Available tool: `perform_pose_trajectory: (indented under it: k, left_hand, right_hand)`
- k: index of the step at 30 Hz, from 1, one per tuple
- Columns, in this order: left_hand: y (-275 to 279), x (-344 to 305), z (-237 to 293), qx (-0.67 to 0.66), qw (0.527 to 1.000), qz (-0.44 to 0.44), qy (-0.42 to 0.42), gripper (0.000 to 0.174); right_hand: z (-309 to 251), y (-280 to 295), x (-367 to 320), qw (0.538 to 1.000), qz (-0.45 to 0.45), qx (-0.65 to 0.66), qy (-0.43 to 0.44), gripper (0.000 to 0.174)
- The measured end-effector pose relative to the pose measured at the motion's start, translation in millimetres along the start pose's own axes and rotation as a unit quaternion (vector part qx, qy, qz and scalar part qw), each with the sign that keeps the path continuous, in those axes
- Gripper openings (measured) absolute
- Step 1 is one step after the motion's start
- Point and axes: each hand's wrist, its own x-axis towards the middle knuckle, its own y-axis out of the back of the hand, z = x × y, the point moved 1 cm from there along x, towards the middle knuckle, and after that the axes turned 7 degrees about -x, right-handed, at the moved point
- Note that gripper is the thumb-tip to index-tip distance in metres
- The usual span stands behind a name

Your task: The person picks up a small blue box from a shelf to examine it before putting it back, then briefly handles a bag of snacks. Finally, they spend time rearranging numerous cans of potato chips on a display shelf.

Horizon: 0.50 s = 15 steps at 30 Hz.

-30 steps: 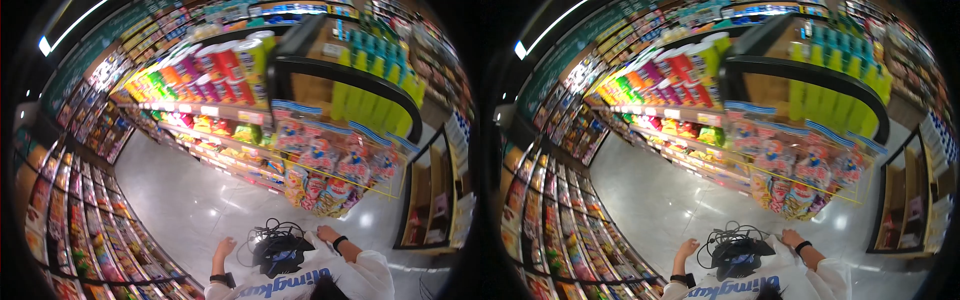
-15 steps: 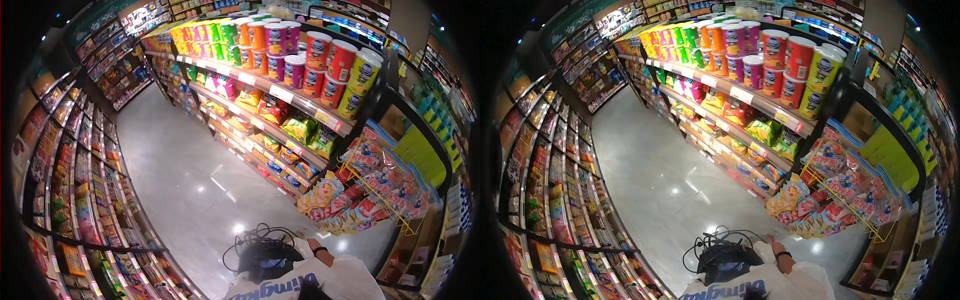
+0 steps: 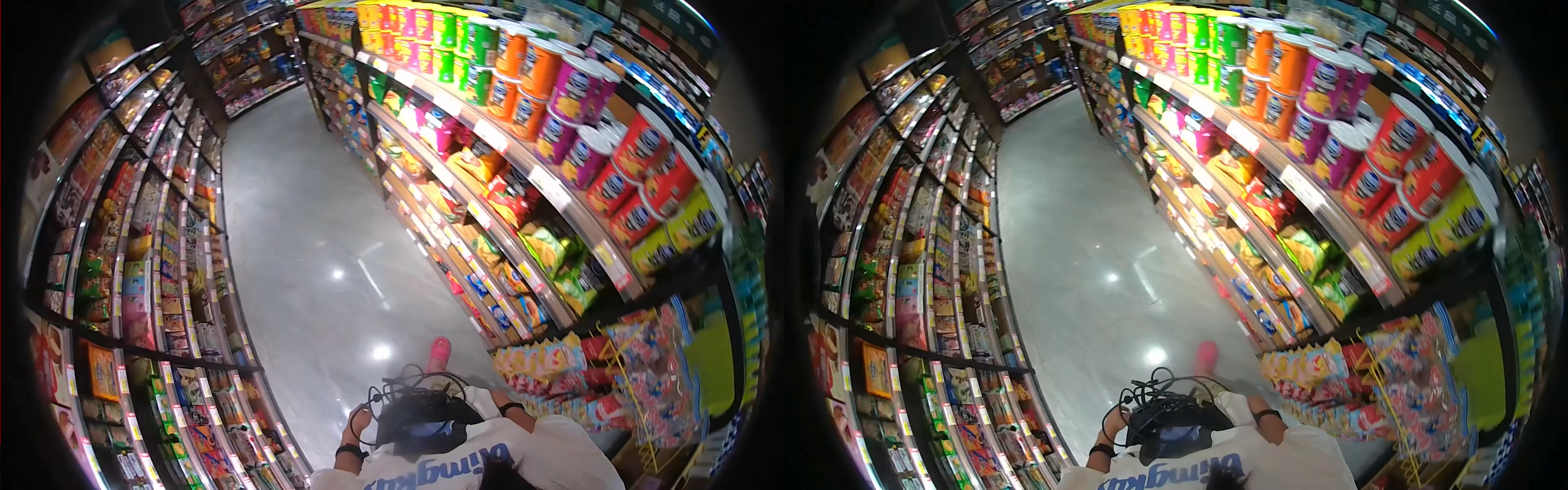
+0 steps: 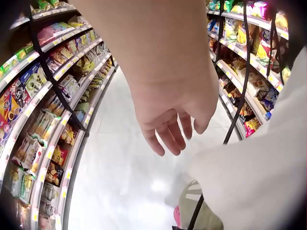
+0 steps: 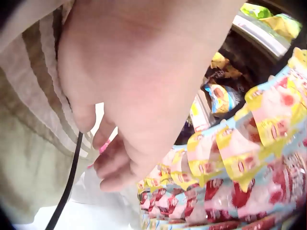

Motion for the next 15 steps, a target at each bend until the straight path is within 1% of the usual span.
perform_pose_trajectory:
  k: [1,2,5,7,8,9,10,11,12,13,14,15]
  left_hand:
    - [3.4,4.3,7.5,-0.005,1.0,0.016,-0.002,0.024]
    - [7.0,8.4,13.0,0.024,0.997,-0.047,0.052,0.028]
    - [7.4,0.3,18.8,0.003,0.991,-0.092,0.097,0.029]
    - [5.2,-2.1,15.8,-0.016,0.987,-0.1,0.122,0.03]
    - [1.3,-1.5,12.6,-0.024,0.986,-0.1,0.132,0.031]
    - [0.1,1.0,13.8,-0.031,0.984,-0.103,0.141,0.031]
    - [-5.9,6.4,9.7,-0.038,0.983,-0.102,0.149,0.031]
    - [-15.1,14.9,-0.7,-0.046,0.982,-0.099,0.154,0.032]
    - [-27.5,22.7,-15.2,-0.059,0.981,-0.095,0.159,0.032]
    - [-20.2,31.2,16.5,-0.089,0.979,-0.085,0.165,0.033]
    - [-9.9,22.4,45.7,-0.04,0.981,-0.072,0.175,0.038]
    - [-4.4,23.3,64.0,-0.119,0.978,-0.044,0.163,0.041]
  right_hand:
    - [-5.5,3.4,16.7,0.999,0.027,0.02,0.005,0.039]
    - [-10.3,7.5,33.5,0.998,0.054,0.041,0.009,0.039]
    - [7.2,-15.4,129.2,0.99,-0.033,-0.129,0.045,0.043]
    - [-67.2,66.0,114.5,0.997,-0.079,-0.015,0.006,0.04]
    - [-117.7,117.1,98.9,0.994,-0.098,0.04,-0.018,0.039]
    - [-55.5,63.1,174.8,0.989,-0.116,0.072,0.061,0.034]
    - [-66.7,73.0,189.3,0.988,-0.121,-0.019,0.092,0.033]
    - [-89.9,84.6,200.9,0.978,-0.124,-0.112,0.121,0.032]
    - [-109.7,94.9,208.7,0.959,-0.127,-0.204,0.149,0.031]
    - [-120.7,103.4,212.9,0.976,-0.115,-0.162,0.089,0.031]
    - [-130.4,108.9,213.2,0.987,-0.103,-0.119,0.026,0.031]
    - [-142.7,118.7,211.5,0.993,-0.087,-0.074,-0.037,0.03]
